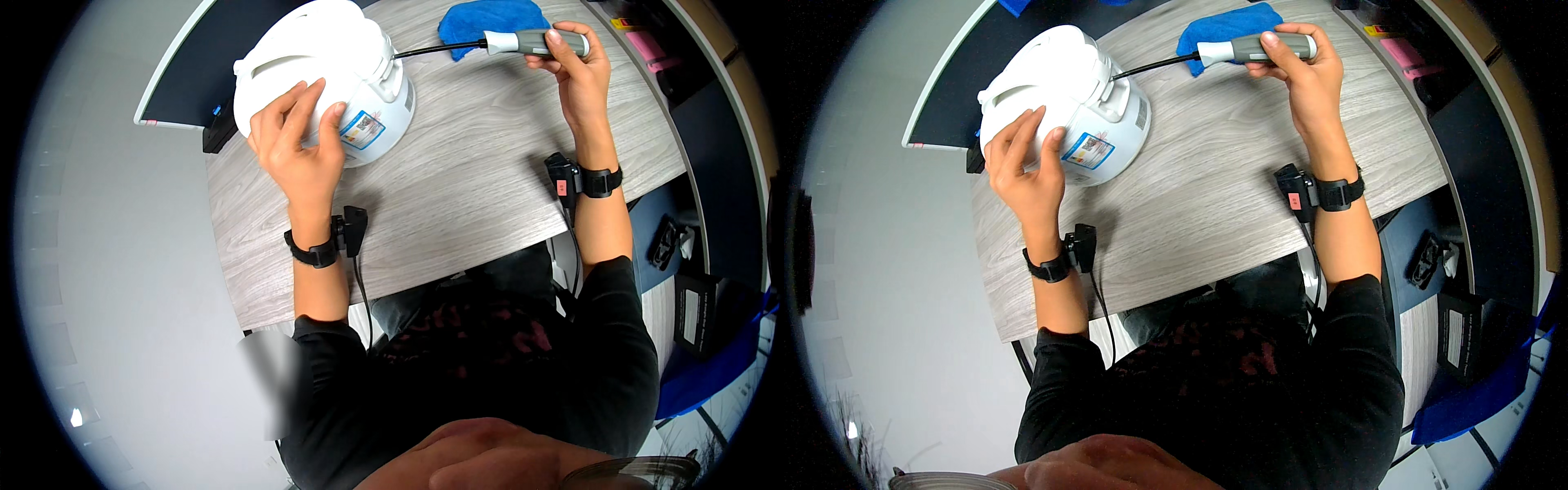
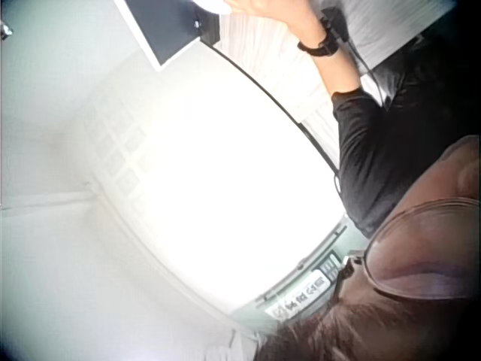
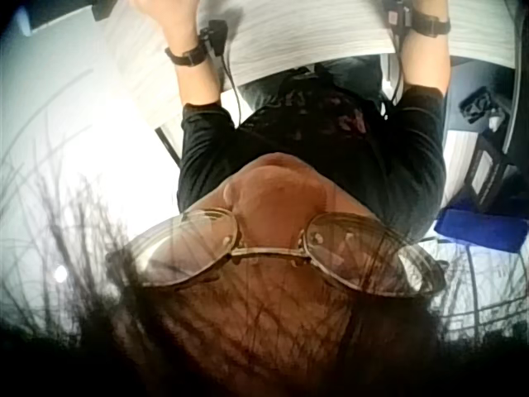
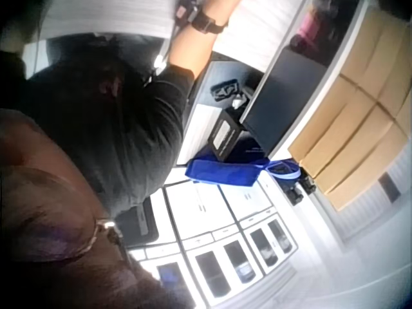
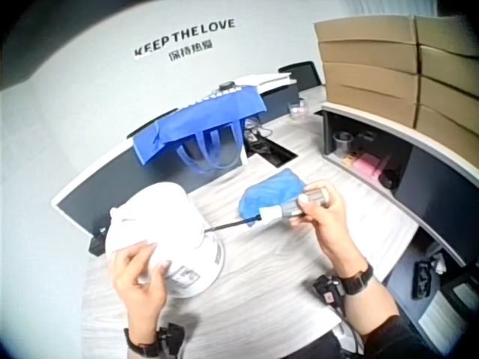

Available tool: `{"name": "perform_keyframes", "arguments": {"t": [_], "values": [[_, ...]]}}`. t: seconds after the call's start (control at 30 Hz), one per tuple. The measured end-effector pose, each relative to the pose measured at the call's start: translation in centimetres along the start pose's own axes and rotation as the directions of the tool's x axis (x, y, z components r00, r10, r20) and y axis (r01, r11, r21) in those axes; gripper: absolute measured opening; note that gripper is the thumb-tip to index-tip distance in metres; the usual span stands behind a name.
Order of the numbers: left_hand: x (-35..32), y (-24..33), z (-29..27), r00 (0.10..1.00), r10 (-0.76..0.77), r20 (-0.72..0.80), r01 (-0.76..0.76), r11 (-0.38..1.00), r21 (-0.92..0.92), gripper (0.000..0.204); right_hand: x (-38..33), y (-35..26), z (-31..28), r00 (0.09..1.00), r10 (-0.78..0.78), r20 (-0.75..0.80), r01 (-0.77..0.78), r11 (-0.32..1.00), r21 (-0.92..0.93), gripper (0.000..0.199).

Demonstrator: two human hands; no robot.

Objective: The person wipes a small white plastic part with a blue cloth, then places a metal mesh lid onto a white appliance base. They use a screwdriver to tighten multiple screws around the lid, then attach a white plastic handle and secure the main lid on top.

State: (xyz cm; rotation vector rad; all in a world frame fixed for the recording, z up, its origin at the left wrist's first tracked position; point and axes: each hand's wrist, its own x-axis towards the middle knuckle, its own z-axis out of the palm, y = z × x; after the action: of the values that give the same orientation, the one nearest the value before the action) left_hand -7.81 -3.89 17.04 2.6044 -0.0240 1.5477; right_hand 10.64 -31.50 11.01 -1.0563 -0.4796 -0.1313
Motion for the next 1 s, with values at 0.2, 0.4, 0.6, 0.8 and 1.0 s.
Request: {"name": "perform_keyframes", "arguments": {"t": [0.2,0.4,0.6,0.8,1.0], "values": [[-0.1,0.5,0.6,1.0,0.003,-0.022,-0.003,1.0,0.017,0.03,0.5,0.3,-0.9,0.984,-0.143,0.11,0.134,0.987,0.083,0.03],[-0.2,0.3,0.8,0.999,0.028,-0.042,-0.026,0.999,0.036,0.028,1.0,0.4,-1.8,0.961,-0.17,0.218,0.156,0.984,0.081,0.036],[-0.1,0.3,0.8,0.998,0.044,-0.044,-0.043,0.999,0.03,0.028,0.9,0.2,-2.2,0.989,-0.044,0.144,0.078,0.967,-0.243,0.039],[-0.3,0.1,1.1,0.998,0.05,-0.049,-0.048,0.998,0.048,0.029,0.8,0.2,-0.2,0.989,-0.139,0.051,0.136,0.989,0.066,0.04],[-0.2,0.3,0.7,0.999,0.039,-0.03,-0.037,0.996,0.086,0.03,0.8,0.7,-1.7,0.984,-0.145,0.101,0.161,0.97,-0.18,0.052]]}}
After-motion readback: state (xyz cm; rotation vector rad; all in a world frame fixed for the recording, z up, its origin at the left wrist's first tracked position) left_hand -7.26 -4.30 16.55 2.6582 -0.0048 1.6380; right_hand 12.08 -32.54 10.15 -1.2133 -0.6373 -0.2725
